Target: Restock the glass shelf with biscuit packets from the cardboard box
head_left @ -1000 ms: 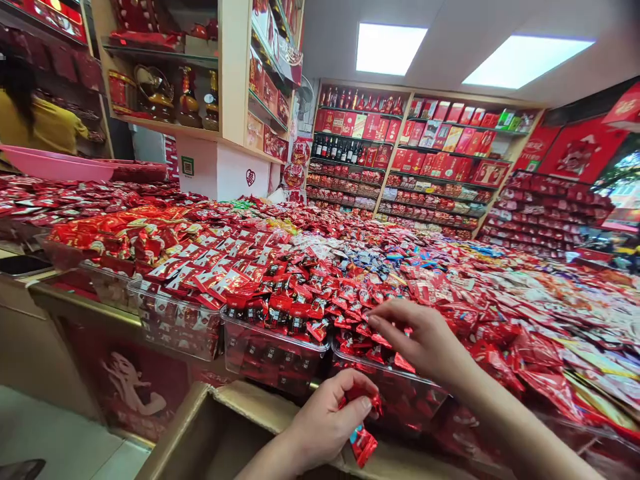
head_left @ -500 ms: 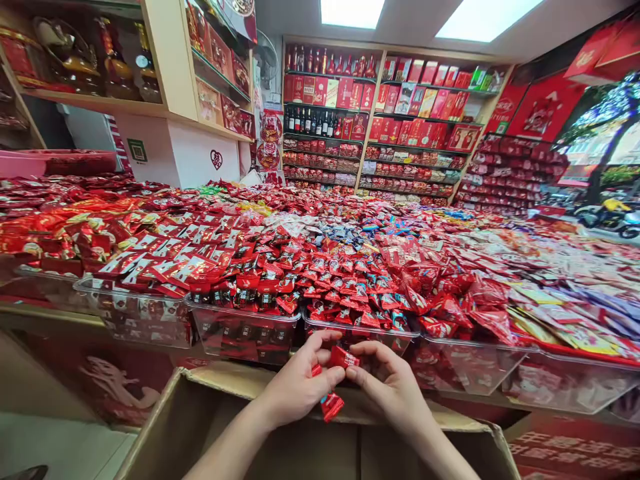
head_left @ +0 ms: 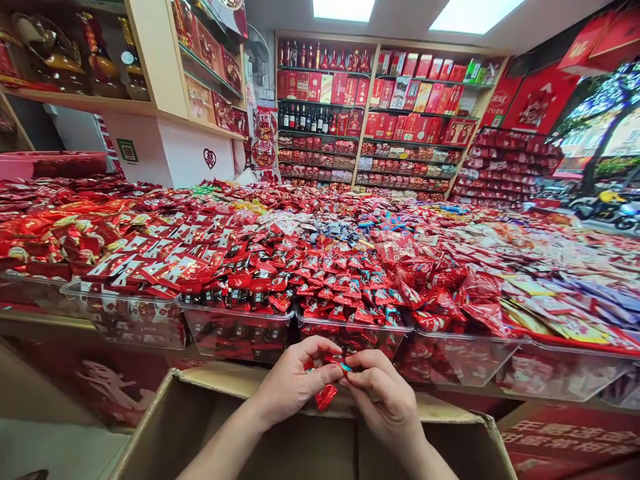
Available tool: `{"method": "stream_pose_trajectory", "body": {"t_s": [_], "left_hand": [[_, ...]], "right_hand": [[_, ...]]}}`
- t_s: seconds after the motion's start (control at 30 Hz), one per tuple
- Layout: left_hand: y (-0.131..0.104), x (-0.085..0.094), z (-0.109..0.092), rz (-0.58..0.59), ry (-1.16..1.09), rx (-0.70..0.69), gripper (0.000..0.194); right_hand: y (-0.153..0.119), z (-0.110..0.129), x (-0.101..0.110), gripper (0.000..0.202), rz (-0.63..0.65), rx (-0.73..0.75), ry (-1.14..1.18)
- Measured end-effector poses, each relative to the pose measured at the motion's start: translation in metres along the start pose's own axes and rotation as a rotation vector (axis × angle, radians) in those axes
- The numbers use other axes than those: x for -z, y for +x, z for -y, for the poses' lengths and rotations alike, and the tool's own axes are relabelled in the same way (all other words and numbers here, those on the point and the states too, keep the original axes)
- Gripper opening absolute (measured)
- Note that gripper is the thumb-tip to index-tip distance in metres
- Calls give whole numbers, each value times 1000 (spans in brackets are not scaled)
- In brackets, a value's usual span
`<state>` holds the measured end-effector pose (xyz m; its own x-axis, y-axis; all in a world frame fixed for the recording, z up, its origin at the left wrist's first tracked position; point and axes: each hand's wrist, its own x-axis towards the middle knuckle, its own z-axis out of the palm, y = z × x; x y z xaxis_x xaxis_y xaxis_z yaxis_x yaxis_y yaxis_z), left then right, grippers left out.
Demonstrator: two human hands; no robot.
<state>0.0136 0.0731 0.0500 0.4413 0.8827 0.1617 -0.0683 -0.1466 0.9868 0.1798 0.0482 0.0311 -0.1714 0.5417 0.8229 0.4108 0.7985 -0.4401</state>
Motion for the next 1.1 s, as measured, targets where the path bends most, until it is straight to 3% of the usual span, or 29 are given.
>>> {"method": "stream_pose_trajectory", "body": {"t_s": [0.23,0.43,0.63,0.8,0.93,1.0,1.1], "left_hand": [[-2,-3,-6,-45,51,-14,18],[-3,-3,-7,-37,8,42,20],[-2,1,-1,-60,69,7,23],[-1,0,-5,-8,102,0,20],[-2,1,-5,55,103,19,22],[-2,2,-2,84,45,38,26],[-1,3,2,67,17,26,31]], "right_hand": [[-2,-1,-1,10,-5,-56,-34],[-2,-2,0,10,-16,-53,4],[0,-3,4,9,-78,-73,-114],[3,0,6,29,83,134,-268],[3,2,3,30,165,152,-232],[8,6,9,31,161,148,-223],[29,9,35,33,128,135,-253]]}}
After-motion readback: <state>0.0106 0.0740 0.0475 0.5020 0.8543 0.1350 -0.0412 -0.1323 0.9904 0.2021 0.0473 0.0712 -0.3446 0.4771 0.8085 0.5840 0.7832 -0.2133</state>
